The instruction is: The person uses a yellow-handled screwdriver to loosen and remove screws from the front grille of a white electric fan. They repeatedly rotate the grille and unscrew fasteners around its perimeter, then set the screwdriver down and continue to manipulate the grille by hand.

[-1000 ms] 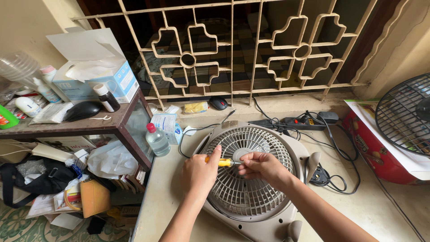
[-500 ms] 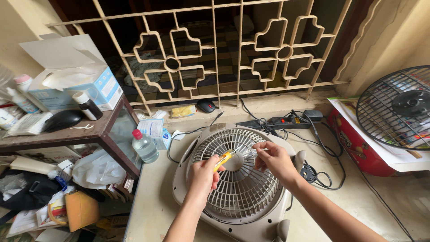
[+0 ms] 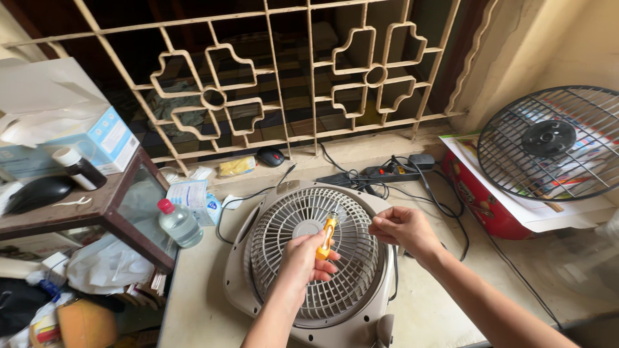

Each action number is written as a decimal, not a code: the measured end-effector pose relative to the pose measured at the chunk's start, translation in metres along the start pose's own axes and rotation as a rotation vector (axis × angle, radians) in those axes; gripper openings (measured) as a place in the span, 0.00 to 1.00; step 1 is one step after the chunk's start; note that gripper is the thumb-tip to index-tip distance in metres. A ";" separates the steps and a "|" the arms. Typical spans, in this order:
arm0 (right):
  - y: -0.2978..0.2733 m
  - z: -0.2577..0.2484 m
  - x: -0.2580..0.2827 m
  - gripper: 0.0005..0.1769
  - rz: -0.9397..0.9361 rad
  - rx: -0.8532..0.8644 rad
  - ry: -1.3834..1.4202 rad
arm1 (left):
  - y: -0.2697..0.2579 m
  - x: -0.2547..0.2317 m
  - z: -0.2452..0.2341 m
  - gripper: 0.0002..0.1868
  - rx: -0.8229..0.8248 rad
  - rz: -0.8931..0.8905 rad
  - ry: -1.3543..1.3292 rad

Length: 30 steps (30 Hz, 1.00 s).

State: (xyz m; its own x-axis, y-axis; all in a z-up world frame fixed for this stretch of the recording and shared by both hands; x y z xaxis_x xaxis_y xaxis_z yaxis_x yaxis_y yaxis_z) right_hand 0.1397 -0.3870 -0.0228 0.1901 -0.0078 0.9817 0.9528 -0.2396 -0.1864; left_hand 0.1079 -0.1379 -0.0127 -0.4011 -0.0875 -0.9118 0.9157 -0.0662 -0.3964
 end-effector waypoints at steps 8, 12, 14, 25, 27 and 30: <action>-0.008 -0.038 0.007 0.20 0.054 -0.073 -0.090 | -0.003 0.009 0.040 0.18 0.152 -0.077 -0.003; -0.012 -0.056 0.013 0.28 0.039 -0.107 -0.177 | -0.006 0.011 0.061 0.20 0.219 -0.095 0.043; -0.014 -0.066 0.013 0.29 0.034 -0.124 -0.203 | -0.007 0.011 0.071 0.21 0.247 -0.081 0.047; -0.001 -0.117 -0.021 0.25 0.065 -0.174 -0.128 | -0.005 0.015 0.114 0.20 0.287 -0.080 0.067; 0.002 -0.127 -0.028 0.23 0.067 -0.216 -0.156 | -0.004 0.016 0.118 0.21 0.278 -0.068 0.079; 0.002 -0.140 -0.028 0.23 0.021 -0.262 -0.280 | 0.001 0.018 0.127 0.22 0.269 -0.075 0.103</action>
State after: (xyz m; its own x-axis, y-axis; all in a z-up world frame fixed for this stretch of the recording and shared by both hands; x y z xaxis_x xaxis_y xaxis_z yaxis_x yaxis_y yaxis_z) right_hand 0.1035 -0.5236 -0.0450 0.3008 0.2417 0.9225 0.8620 -0.4828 -0.1546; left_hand 0.0983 -0.2654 -0.0162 -0.4504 0.0284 -0.8924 0.8382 -0.3308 -0.4336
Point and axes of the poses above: each hand's wrist, its own y-axis towards the middle knuckle, its own z-axis out of the palm, x = y × z, the point moved 10 cm from there along y, towards the middle knuckle, and after that the axes turned 9 degrees about -x, right-handed, at the moved point
